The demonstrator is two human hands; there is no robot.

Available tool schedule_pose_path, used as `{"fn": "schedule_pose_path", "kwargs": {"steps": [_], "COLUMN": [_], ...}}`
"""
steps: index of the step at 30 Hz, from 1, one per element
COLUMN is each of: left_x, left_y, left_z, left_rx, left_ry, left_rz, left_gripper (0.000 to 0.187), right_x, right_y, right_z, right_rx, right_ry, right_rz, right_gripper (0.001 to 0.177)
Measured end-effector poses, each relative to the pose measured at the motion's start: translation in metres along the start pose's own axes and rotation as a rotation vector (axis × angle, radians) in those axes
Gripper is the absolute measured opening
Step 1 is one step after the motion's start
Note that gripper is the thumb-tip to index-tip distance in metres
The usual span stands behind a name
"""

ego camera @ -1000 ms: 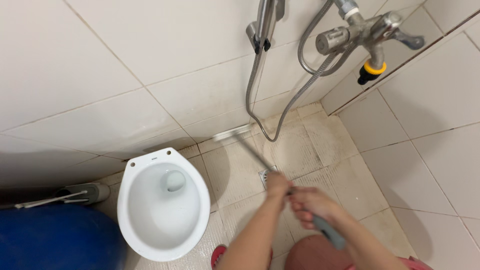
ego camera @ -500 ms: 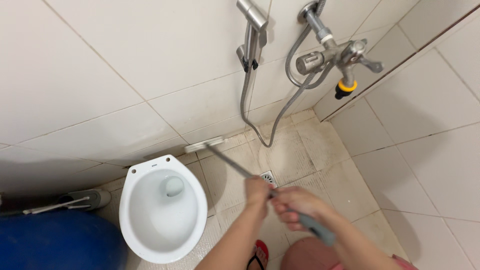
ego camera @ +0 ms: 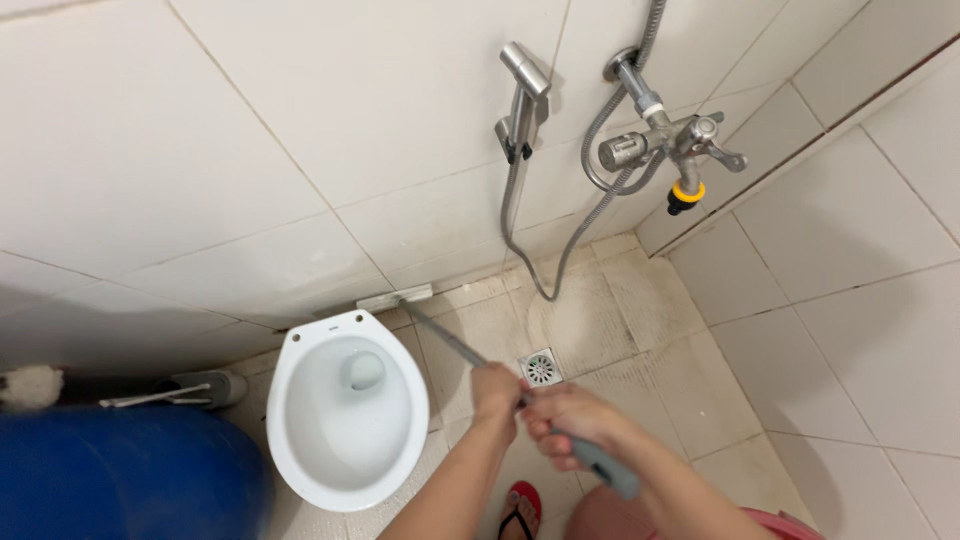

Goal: The person cleans the bathroom by scraping the wall with a squeegee, spraying water with a bidet sprayer, and wiping down the wall tiles with a cloth.

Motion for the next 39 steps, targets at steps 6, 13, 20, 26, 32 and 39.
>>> {"fn": "schedule_pose_path", "kwargs": {"steps": [6,13,20,26,32,39], "left_x": [-0.091,-0.031,-0.067,-0.097,-0.021,-0.083], "left_y": [-0.151,-0.001,-0.074,-0.089,0.093,-0.013], "left_z": [-0.029,-0.065,-0.054,-0.105,-0.165,-0.129], "left_rx": [-0.329,-0.030,-0.113,-0.255,-0.045,-0.092], "left_ry": [-0.106,-0.076,0.069,-0.147,-0.168,-0.002], "left_rz": [-0.382,-0.248,-0.184,-0.549,-1.020,-0.263], "left_gripper": [0.012,0.012,0.011,0.019,0.016,0.012], "right_x": [0.009,0.007,0.021,0.009,0.016,0.029], "right_y": [0.089,0.008,0.071,0.075,-0.024,0.049], "right_z": [0.041,-0.038,-0.026,-0.027,-0.132,-0.090], "right_rx": [0.368,0.167,0.257,0.398,0.021,0.122], "right_ry": [0.062,0.034,0.070,0.006,0.000,0.041], "right_rz": [0.056,0.134,0.006,0.077,0.055,-0.032], "right_gripper": [0.006,0.009,0.019,0.011,0.019,0.027]}}
Point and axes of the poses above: each hand's wrist, its own z-axis away from the middle knuckle, its own y-axis out of the back of the hand, x = y × z, the point moved 4 cm from there along -z, towards the middle knuckle, and after that the axes turned 13 degrees about z, right-handed, at the moved point
